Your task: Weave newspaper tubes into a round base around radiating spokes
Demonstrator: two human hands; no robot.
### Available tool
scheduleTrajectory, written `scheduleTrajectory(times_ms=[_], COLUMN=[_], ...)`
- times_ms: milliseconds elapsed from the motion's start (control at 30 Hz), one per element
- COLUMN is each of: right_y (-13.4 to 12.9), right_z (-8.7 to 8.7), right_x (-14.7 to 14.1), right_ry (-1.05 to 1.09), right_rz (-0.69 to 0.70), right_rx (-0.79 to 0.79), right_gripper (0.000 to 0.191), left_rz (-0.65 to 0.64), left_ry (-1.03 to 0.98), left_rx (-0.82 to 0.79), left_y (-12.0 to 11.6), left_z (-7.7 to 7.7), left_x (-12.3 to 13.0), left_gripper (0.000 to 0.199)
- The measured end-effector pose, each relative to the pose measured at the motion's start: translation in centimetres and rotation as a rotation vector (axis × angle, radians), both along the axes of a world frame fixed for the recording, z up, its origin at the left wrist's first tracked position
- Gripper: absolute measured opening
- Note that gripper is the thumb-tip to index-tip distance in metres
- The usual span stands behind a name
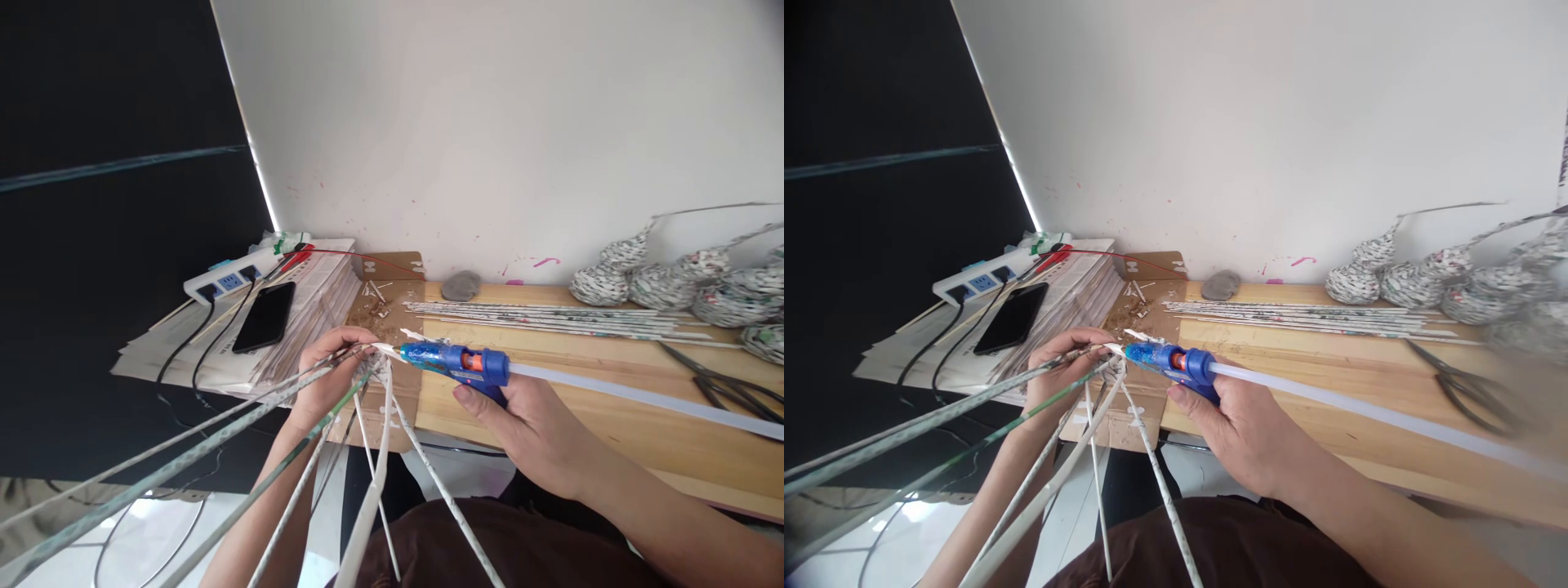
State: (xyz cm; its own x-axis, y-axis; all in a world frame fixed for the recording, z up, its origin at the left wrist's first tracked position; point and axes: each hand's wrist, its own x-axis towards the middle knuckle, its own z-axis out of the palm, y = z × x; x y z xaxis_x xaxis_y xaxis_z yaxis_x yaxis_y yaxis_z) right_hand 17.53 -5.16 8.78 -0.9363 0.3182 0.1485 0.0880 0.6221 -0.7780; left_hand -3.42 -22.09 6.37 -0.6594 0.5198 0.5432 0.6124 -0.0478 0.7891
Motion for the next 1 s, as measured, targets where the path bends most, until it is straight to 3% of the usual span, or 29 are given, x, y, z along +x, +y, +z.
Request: scheduleTrajectory(times_ms=[400, 567, 667, 833, 900, 1000], right_y=[0.3, 1.3, 2.0, 1.3, 0.6, 0.0], right_z=[1.9, 1.7, 0.3, -4.0, -5.5, -6.8], right_x=[0.8, 0.7, -0.5, -4.8, -6.9, -10.0], right_ry=[0.008, -0.025, -0.015, 0.043, -0.062, -0.23], right_rz=[-0.029, -0.033, -0.074, -0.007, -0.069, -0.13], right_rx=[0.02, -0.023, -0.212, -0.885, -0.96, -0.925], right_gripper=[0.032, 0.036, 0.034, 0.034, 0.03, 0.03], left_rz=[0.021, 0.058, 0.131, 0.222, 0.245, 0.247], left_ry=[0.01, -0.039, -0.136, -0.26, -0.289, -0.364], left_rx=[0.013, 0.042, 0.11, 0.108, 0.081, 0.086], left_y=[0.3, 0.1, -0.3, -1.3, -1.7, -2.4], left_z=[0.2, 0.4, 0.5, 0.3, 0.2, -0.1], left_x=[0.4, 0.4, 0.2, -0.3, -0.3, -0.1], left_gripper=[0.008, 0.007, 0.011, 0.022, 0.024, 0.026])
